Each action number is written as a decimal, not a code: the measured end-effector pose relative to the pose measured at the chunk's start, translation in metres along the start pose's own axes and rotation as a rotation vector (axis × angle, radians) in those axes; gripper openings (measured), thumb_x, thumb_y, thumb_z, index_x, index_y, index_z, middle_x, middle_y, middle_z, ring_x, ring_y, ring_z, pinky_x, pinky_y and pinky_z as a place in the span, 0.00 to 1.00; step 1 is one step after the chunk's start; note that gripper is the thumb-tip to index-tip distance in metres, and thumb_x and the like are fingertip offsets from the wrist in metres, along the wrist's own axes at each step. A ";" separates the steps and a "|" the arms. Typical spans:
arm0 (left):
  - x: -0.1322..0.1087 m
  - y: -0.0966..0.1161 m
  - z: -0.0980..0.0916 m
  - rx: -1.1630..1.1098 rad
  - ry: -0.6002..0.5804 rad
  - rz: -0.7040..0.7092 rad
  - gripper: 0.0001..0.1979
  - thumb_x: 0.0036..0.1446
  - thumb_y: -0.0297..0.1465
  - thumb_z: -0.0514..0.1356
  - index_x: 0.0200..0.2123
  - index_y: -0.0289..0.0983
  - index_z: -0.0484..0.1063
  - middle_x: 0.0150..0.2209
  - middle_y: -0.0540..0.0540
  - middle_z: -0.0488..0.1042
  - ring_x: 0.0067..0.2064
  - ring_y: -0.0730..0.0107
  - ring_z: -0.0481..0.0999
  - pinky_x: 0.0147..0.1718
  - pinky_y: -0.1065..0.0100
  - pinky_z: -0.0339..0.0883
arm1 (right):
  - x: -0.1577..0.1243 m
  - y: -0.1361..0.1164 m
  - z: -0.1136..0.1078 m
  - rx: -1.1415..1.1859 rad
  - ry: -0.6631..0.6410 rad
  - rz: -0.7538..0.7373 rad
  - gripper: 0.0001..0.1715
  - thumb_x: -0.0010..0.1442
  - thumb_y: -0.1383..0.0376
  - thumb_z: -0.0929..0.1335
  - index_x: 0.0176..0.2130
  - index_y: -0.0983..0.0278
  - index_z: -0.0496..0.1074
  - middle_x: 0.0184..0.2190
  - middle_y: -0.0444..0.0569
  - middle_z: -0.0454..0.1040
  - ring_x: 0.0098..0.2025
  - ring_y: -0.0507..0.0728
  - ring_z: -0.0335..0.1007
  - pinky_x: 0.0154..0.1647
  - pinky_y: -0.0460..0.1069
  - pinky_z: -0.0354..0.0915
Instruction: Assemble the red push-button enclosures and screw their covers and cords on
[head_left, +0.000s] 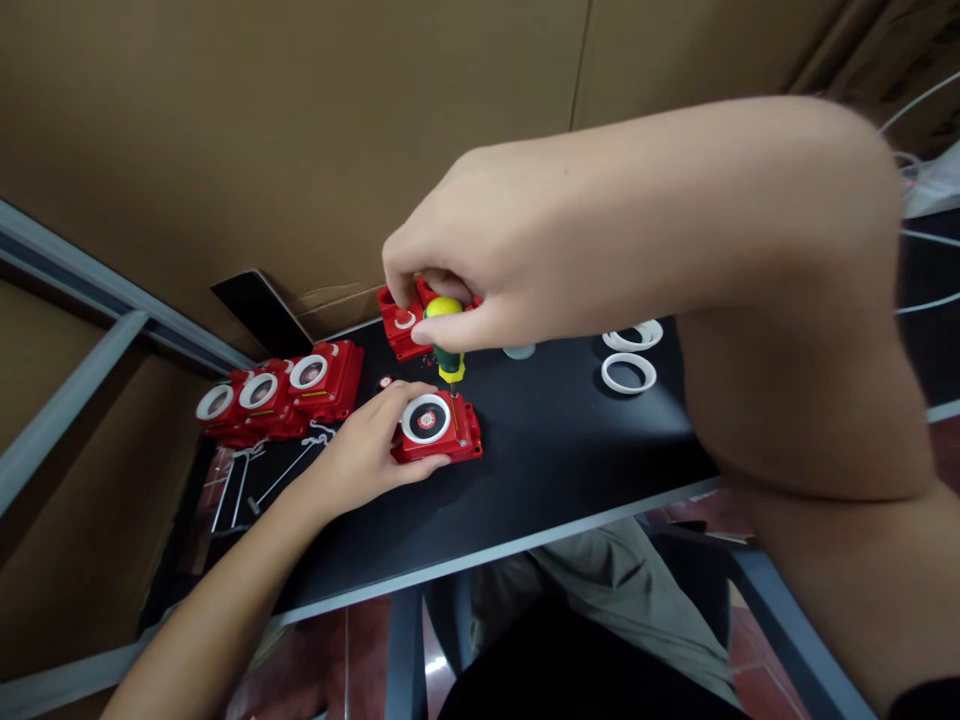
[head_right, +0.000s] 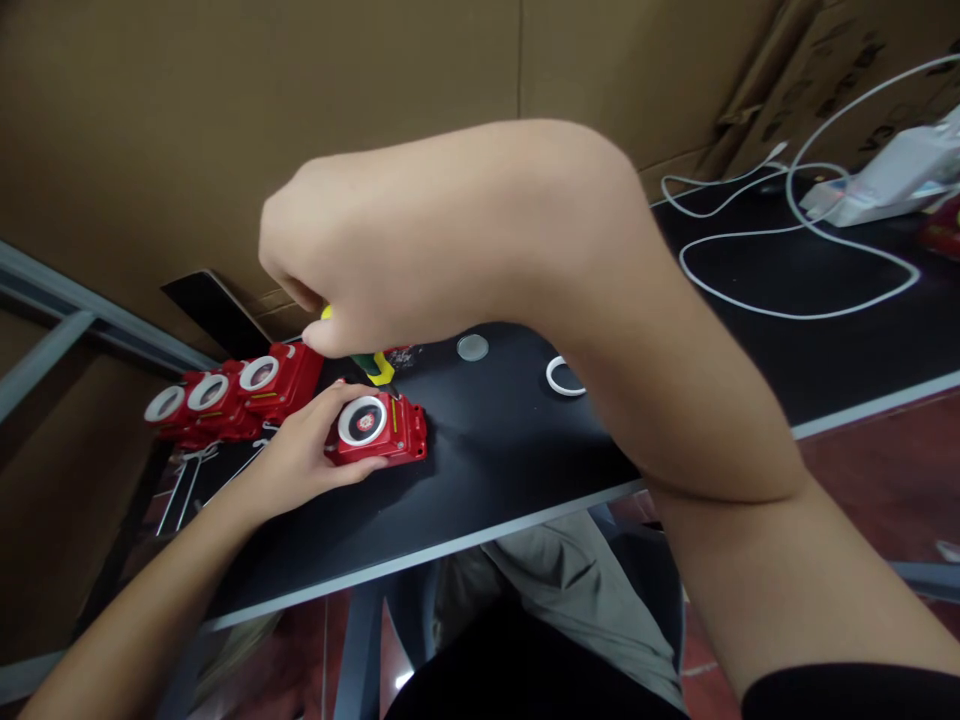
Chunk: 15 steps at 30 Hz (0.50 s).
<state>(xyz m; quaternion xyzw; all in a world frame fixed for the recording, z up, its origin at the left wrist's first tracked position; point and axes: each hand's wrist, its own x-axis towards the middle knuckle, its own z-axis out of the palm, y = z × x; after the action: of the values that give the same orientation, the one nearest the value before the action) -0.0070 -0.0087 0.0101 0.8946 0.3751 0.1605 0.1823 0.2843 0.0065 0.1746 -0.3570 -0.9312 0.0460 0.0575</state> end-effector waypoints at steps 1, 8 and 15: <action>0.001 0.001 0.000 -0.004 -0.004 -0.008 0.34 0.67 0.47 0.75 0.68 0.41 0.69 0.64 0.36 0.80 0.63 0.46 0.84 0.68 0.48 0.78 | 0.001 -0.001 0.002 -0.019 0.005 0.002 0.15 0.76 0.56 0.68 0.43 0.63 0.80 0.35 0.43 0.78 0.33 0.51 0.65 0.45 0.52 0.63; 0.001 0.004 -0.001 0.015 -0.011 -0.027 0.34 0.67 0.47 0.74 0.68 0.41 0.69 0.64 0.36 0.81 0.63 0.44 0.85 0.68 0.46 0.78 | 0.008 -0.002 0.016 -0.181 0.122 0.007 0.25 0.78 0.47 0.62 0.47 0.60 0.80 0.37 0.46 0.80 0.32 0.54 0.66 0.38 0.53 0.59; 0.002 0.004 -0.002 0.015 -0.008 -0.026 0.34 0.67 0.46 0.75 0.67 0.40 0.69 0.63 0.37 0.81 0.62 0.45 0.85 0.67 0.47 0.78 | 0.003 -0.006 0.009 -0.154 -0.001 0.139 0.44 0.77 0.31 0.58 0.43 0.61 0.82 0.31 0.45 0.76 0.30 0.52 0.66 0.38 0.51 0.63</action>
<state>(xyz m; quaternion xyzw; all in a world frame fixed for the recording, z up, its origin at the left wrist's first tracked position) -0.0040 -0.0093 0.0136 0.8916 0.3871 0.1516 0.1794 0.2768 0.0030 0.1667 -0.4239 -0.9051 -0.0215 0.0261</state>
